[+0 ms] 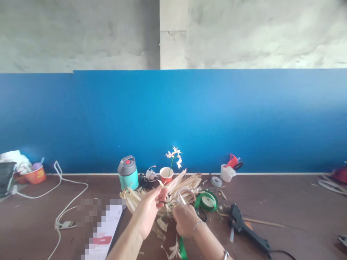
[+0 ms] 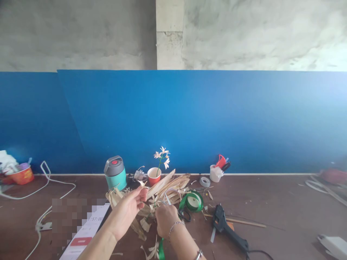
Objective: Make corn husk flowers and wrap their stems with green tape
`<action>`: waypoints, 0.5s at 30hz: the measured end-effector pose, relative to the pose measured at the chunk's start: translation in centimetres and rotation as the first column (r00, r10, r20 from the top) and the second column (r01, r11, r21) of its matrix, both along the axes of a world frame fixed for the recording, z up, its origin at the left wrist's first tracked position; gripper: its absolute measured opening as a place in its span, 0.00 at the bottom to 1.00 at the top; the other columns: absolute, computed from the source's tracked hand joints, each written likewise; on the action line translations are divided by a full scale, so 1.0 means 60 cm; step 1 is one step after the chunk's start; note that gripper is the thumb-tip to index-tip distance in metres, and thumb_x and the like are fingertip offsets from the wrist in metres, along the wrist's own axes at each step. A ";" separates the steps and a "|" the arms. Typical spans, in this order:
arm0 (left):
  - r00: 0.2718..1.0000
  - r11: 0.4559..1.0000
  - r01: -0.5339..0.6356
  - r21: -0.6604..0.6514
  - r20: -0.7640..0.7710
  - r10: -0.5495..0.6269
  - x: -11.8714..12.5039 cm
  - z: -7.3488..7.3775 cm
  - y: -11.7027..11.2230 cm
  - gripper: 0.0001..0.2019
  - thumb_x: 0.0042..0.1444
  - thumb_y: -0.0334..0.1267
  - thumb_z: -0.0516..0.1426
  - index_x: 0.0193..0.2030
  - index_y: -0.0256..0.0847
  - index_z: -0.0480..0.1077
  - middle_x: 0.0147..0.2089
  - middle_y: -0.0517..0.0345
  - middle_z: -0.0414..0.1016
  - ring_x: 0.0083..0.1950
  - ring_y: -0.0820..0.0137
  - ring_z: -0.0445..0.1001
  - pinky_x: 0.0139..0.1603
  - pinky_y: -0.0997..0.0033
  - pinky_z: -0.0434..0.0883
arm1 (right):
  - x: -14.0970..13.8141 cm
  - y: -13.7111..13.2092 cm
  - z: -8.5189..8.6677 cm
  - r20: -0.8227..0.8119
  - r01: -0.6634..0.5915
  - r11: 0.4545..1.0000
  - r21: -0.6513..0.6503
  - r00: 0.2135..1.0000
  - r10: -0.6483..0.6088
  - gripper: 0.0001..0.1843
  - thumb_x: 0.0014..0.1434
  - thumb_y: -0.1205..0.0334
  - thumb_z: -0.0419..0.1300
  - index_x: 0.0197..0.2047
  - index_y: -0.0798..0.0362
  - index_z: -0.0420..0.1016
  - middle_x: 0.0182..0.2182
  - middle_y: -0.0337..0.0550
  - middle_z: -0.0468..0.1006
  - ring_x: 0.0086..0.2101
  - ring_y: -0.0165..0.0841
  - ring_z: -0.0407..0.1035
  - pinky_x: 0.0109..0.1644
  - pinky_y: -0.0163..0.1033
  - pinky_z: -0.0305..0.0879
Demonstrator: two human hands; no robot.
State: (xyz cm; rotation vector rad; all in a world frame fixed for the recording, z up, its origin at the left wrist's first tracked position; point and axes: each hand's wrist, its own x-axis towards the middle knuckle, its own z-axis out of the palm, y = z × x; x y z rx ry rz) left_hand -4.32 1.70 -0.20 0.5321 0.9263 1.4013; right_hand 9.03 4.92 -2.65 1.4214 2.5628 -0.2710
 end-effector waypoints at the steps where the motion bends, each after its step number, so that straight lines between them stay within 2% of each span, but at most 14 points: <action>1: 1.000 1.000 0.012 -0.001 0.012 -0.012 0.000 -0.001 0.001 0.11 0.44 0.41 0.65 0.31 0.35 0.78 0.33 0.53 0.76 0.34 0.72 0.68 0.33 0.74 0.64 | 0.001 0.000 0.002 -0.001 0.004 1.000 -0.002 1.000 -0.004 0.17 0.44 0.74 0.59 0.39 0.59 0.79 0.37 0.58 0.80 0.41 0.48 0.74 0.43 0.46 0.70; 8: 0.999 0.999 0.047 0.005 0.027 -0.047 -0.004 -0.001 0.000 0.10 0.46 0.39 0.64 0.33 0.34 0.78 0.33 0.55 0.74 0.34 0.73 0.67 0.33 0.76 0.64 | 0.006 0.005 -0.007 -0.010 0.005 1.000 0.009 1.000 -0.005 0.16 0.47 0.72 0.57 0.41 0.62 0.78 0.38 0.63 0.79 0.42 0.47 0.73 0.44 0.45 0.70; 15: 1.000 1.000 0.022 0.018 0.022 -0.022 -0.007 0.000 0.000 0.10 0.41 0.39 0.66 0.30 0.36 0.77 0.33 0.56 0.73 0.34 0.73 0.67 0.33 0.75 0.63 | 0.005 0.006 -0.009 -0.042 -0.021 1.000 0.017 0.999 0.021 0.13 0.47 0.70 0.57 0.35 0.57 0.80 0.35 0.56 0.81 0.39 0.47 0.75 0.41 0.45 0.71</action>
